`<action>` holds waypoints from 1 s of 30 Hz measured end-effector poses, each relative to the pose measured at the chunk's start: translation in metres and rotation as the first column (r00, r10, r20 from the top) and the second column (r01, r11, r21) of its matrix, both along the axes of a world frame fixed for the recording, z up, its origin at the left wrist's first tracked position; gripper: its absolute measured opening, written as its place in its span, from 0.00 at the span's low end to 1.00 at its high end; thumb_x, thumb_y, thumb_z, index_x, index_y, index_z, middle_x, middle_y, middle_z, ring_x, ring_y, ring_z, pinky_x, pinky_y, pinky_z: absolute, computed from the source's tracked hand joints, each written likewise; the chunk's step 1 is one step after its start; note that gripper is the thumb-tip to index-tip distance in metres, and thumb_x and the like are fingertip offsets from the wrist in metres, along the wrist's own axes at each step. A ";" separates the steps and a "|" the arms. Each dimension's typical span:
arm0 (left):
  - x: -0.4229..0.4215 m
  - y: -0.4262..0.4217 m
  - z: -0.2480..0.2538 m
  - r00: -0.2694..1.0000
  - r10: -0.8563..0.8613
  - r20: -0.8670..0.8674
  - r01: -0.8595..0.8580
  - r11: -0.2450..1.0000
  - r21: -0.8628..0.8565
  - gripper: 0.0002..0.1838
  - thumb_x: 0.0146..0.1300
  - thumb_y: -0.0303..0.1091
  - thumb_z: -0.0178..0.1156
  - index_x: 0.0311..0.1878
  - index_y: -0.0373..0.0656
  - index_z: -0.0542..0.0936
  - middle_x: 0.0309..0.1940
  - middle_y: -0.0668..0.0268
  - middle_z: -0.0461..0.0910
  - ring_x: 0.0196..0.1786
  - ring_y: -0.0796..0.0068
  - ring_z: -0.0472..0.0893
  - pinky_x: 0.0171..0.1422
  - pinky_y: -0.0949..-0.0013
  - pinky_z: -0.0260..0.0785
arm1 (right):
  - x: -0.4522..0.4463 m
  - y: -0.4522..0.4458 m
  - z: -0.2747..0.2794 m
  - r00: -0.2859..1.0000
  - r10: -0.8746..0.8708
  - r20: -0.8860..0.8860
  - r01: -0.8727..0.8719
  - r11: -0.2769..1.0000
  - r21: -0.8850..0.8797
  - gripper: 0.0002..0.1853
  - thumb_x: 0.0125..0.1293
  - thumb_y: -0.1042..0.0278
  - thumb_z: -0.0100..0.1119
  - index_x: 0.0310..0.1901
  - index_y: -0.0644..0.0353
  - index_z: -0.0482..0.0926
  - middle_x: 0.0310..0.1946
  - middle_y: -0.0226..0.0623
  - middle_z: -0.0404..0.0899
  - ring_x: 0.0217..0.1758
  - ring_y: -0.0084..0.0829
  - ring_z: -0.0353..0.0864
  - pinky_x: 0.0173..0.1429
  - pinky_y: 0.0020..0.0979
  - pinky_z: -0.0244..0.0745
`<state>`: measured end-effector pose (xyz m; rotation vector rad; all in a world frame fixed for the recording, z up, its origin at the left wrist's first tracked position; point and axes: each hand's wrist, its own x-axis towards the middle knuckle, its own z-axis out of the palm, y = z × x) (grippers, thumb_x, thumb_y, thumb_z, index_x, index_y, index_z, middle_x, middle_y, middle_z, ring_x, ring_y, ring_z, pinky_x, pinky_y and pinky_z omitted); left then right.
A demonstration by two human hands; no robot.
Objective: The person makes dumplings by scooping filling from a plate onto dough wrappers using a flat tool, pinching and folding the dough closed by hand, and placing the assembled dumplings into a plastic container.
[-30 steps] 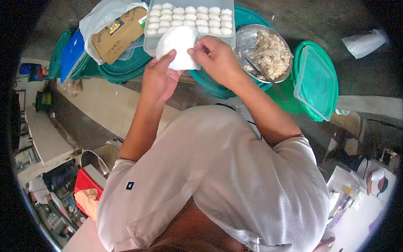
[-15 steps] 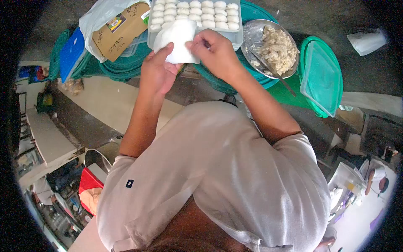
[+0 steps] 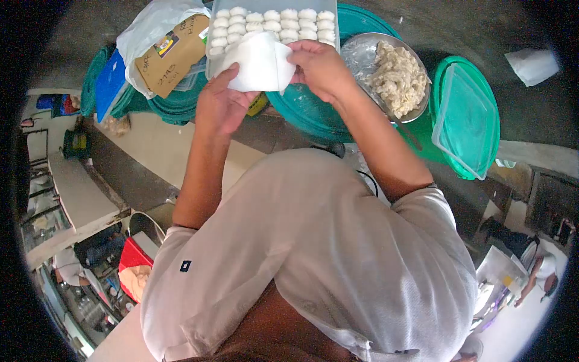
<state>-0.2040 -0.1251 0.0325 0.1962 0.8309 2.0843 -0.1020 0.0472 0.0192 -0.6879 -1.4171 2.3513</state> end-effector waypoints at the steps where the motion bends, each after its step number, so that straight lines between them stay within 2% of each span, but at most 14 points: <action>1: -0.004 0.000 -0.002 1.000 0.002 0.002 -0.002 1.000 -0.001 0.26 0.67 0.25 0.55 0.67 0.31 0.63 0.64 0.52 0.71 0.66 0.54 0.73 0.69 0.49 0.67 | -0.002 0.005 0.001 1.000 -0.001 0.007 0.001 0.997 -0.075 0.09 0.65 0.76 0.58 0.46 0.66 0.76 0.39 0.39 0.81 0.39 0.31 0.83 0.40 0.34 0.83; 6: -0.020 -0.005 0.003 0.995 0.102 -0.009 -0.102 0.995 0.004 0.27 0.67 0.25 0.54 0.68 0.34 0.61 0.66 0.51 0.68 0.66 0.52 0.72 0.70 0.45 0.67 | -0.014 0.049 0.005 0.998 0.063 -0.012 -0.063 0.998 -0.012 0.10 0.65 0.76 0.57 0.48 0.66 0.76 0.39 0.40 0.80 0.38 0.32 0.83 0.40 0.35 0.83; 9: -0.026 -0.008 0.007 0.976 0.216 -0.032 -0.216 0.976 0.006 0.26 0.67 0.24 0.54 0.68 0.36 0.61 0.66 0.51 0.68 0.67 0.51 0.72 0.70 0.44 0.67 | -0.022 0.087 0.003 0.997 0.049 0.055 -0.062 0.964 0.259 0.09 0.64 0.71 0.58 0.45 0.63 0.80 0.35 0.35 0.82 0.35 0.29 0.82 0.37 0.32 0.82; 10: -0.029 -0.010 0.006 0.976 0.218 -0.031 -0.217 0.976 0.007 0.26 0.67 0.24 0.54 0.68 0.36 0.61 0.66 0.51 0.68 0.67 0.51 0.72 0.70 0.44 0.67 | -0.024 0.105 -0.002 0.997 0.051 0.056 -0.064 0.963 0.261 0.09 0.64 0.71 0.58 0.45 0.63 0.80 0.35 0.35 0.82 0.35 0.29 0.82 0.37 0.32 0.82; 12: -0.034 -0.014 0.002 0.968 0.247 -0.049 -0.245 0.969 0.034 0.26 0.67 0.24 0.54 0.68 0.37 0.62 0.65 0.51 0.69 0.67 0.51 0.72 0.70 0.42 0.67 | -0.025 0.133 -0.010 0.936 -0.112 0.334 -0.113 0.804 0.584 0.11 0.66 0.67 0.57 0.48 0.59 0.81 0.35 0.30 0.81 0.36 0.25 0.80 0.40 0.29 0.79; 13: -0.033 -0.014 0.003 0.967 0.249 -0.049 -0.248 0.968 0.036 0.26 0.67 0.24 0.54 0.68 0.37 0.62 0.65 0.51 0.69 0.67 0.51 0.72 0.70 0.42 0.67 | -0.022 0.138 -0.014 0.925 -0.171 0.339 -0.090 0.768 0.634 0.15 0.65 0.62 0.58 0.49 0.59 0.82 0.34 0.30 0.81 0.35 0.23 0.79 0.37 0.27 0.77; 17: -0.023 -0.014 0.005 0.986 0.166 0.010 -0.166 0.986 0.005 0.26 0.67 0.24 0.54 0.67 0.35 0.62 0.64 0.51 0.70 0.66 0.52 0.73 0.69 0.43 0.68 | -0.012 0.137 -0.005 0.903 -0.220 0.368 -0.082 0.754 0.652 0.15 0.66 0.61 0.59 0.49 0.59 0.82 0.35 0.29 0.81 0.36 0.21 0.78 0.35 0.24 0.74; 19: -0.018 -0.012 0.006 0.992 0.123 0.036 -0.123 0.992 -0.003 0.26 0.67 0.24 0.54 0.67 0.34 0.62 0.64 0.51 0.70 0.66 0.53 0.73 0.68 0.44 0.69 | -0.010 0.132 -0.002 0.885 -0.349 0.308 -0.042 0.598 0.800 0.13 0.66 0.61 0.59 0.47 0.60 0.83 0.35 0.29 0.82 0.37 0.20 0.78 0.34 0.24 0.73; 20: -0.016 -0.011 0.006 0.996 0.092 0.008 -0.092 0.996 -0.005 0.25 0.67 0.24 0.54 0.66 0.32 0.63 0.63 0.50 0.71 0.65 0.53 0.74 0.66 0.45 0.70 | -0.010 0.127 -0.003 0.887 -0.344 0.307 -0.045 0.599 0.799 0.13 0.66 0.61 0.59 0.47 0.60 0.83 0.35 0.29 0.82 0.37 0.20 0.78 0.34 0.24 0.73; 22: -0.010 -0.007 0.006 0.998 0.058 -0.019 -0.059 0.998 -0.009 0.25 0.67 0.24 0.54 0.66 0.31 0.64 0.62 0.50 0.72 0.63 0.53 0.75 0.65 0.46 0.71 | -0.007 0.094 0.009 0.962 -0.264 0.073 0.093 0.564 0.820 0.11 0.65 0.64 0.59 0.41 0.64 0.83 0.31 0.35 0.83 0.33 0.24 0.81 0.39 0.29 0.76; 24: -0.004 -0.002 0.006 0.994 0.085 -0.073 -0.090 0.994 -0.064 0.24 0.68 0.25 0.54 0.65 0.29 0.65 0.59 0.51 0.74 0.61 0.53 0.77 0.61 0.47 0.73 | 0.000 0.053 0.021 0.998 -0.007 0.066 -0.051 0.565 0.824 0.12 0.64 0.62 0.64 0.41 0.62 0.83 0.30 0.32 0.82 0.33 0.22 0.78 0.38 0.29 0.75; 26: 0.001 0.001 0.008 0.992 0.089 -0.095 -0.095 0.994 -0.060 0.23 0.68 0.25 0.54 0.65 0.29 0.65 0.58 0.51 0.75 0.59 0.54 0.78 0.61 0.48 0.73 | 0.004 0.009 0.032 0.992 0.126 -0.005 -0.074 0.618 0.783 0.14 0.60 0.60 0.69 0.38 0.63 0.82 0.28 0.32 0.79 0.31 0.22 0.75 0.36 0.29 0.74; 28: 0.006 0.002 0.011 0.988 0.098 -0.115 -0.106 0.993 -0.060 0.23 0.68 0.25 0.54 0.64 0.29 0.66 0.58 0.51 0.76 0.58 0.54 0.79 0.61 0.49 0.74 | 0.006 -0.014 0.034 0.993 0.118 -0.004 -0.062 0.554 0.830 0.15 0.59 0.59 0.70 0.37 0.63 0.80 0.27 0.33 0.78 0.30 0.24 0.75 0.35 0.30 0.73; 30: 0.013 0.004 0.015 0.984 0.143 -0.107 -0.147 0.989 -0.025 0.16 0.67 0.24 0.57 0.55 0.25 0.73 0.51 0.52 0.80 0.52 0.60 0.82 0.57 0.56 0.75 | 0.005 -0.026 0.034 0.994 0.112 -0.003 -0.052 0.488 0.872 0.17 0.58 0.58 0.71 0.35 0.63 0.79 0.27 0.34 0.77 0.29 0.26 0.76 0.34 0.31 0.73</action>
